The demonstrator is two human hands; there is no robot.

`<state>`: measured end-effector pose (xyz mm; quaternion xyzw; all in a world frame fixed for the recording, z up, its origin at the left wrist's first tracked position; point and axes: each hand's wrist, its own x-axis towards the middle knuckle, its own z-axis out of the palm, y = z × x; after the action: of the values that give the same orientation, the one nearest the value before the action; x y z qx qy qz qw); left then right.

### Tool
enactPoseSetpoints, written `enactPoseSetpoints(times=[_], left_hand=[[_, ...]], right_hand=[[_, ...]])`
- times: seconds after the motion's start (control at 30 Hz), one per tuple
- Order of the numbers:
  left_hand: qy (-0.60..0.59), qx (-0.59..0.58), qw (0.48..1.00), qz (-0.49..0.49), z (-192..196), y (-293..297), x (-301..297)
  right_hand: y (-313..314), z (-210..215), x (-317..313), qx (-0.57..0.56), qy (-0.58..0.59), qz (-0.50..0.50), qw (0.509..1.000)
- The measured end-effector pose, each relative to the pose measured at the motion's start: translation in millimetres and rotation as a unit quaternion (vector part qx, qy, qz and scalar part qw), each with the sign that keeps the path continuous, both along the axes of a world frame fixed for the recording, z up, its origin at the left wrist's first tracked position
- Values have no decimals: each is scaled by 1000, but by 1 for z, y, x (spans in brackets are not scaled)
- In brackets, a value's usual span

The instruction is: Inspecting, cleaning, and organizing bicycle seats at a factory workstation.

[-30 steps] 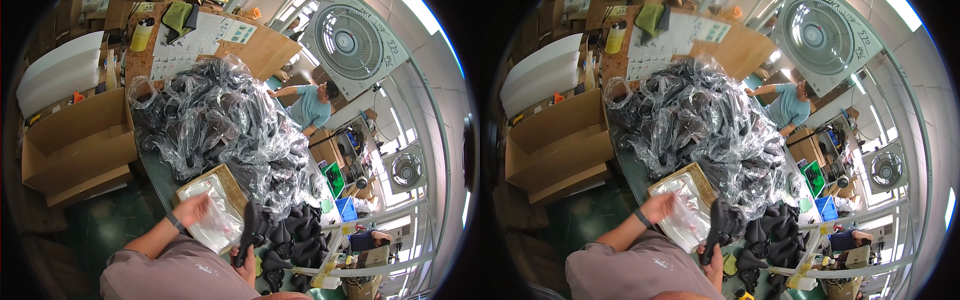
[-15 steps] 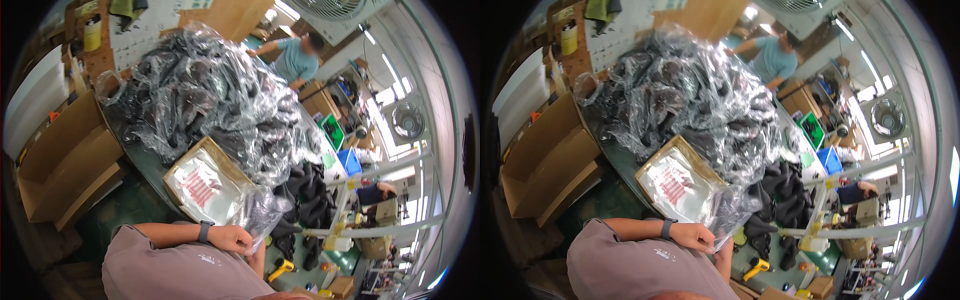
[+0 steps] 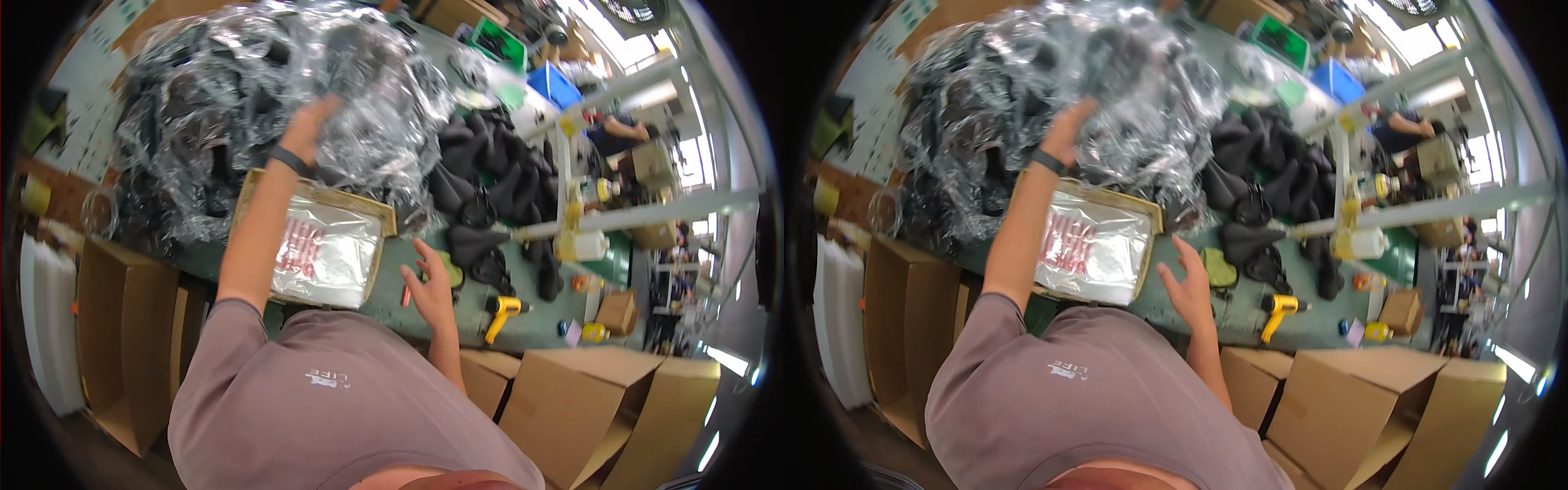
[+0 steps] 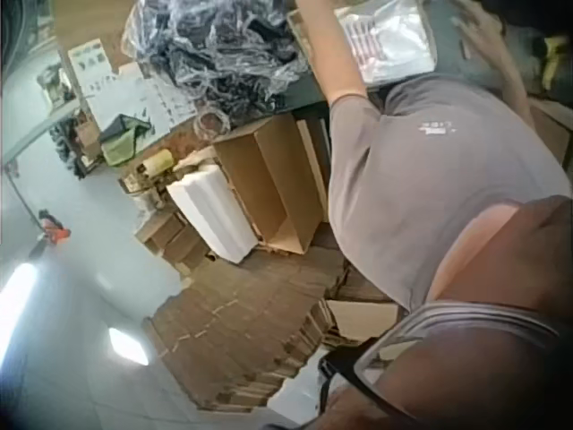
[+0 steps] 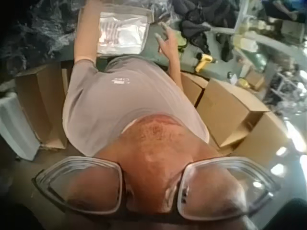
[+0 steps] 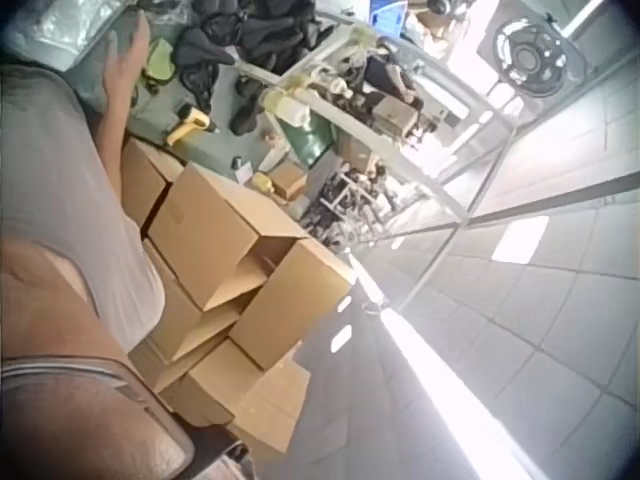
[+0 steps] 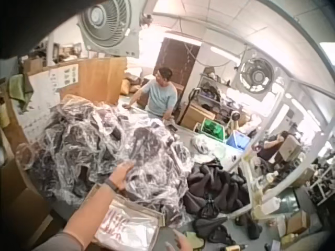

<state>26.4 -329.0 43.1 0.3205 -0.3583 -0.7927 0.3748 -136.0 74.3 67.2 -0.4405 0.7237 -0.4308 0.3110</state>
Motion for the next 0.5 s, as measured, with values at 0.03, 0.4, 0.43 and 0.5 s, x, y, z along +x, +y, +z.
enactPoseSetpoints(times=[0.03,0.4,0.43,0.5], left_hand=[[120,85,984,100,-14,-27,2],[-466,-375,776,201,-79,172,31],[-466,-348,804,123,-81,194,18],[-384,-299,872,-49,-114,234,10]], right_hand=[[8,-19,-11,5,-7,-16,1000],[-65,-276,-247,125,-58,-273,952],[-71,-316,-281,111,-111,-326,932],[-102,-352,-346,112,-223,-375,893]])
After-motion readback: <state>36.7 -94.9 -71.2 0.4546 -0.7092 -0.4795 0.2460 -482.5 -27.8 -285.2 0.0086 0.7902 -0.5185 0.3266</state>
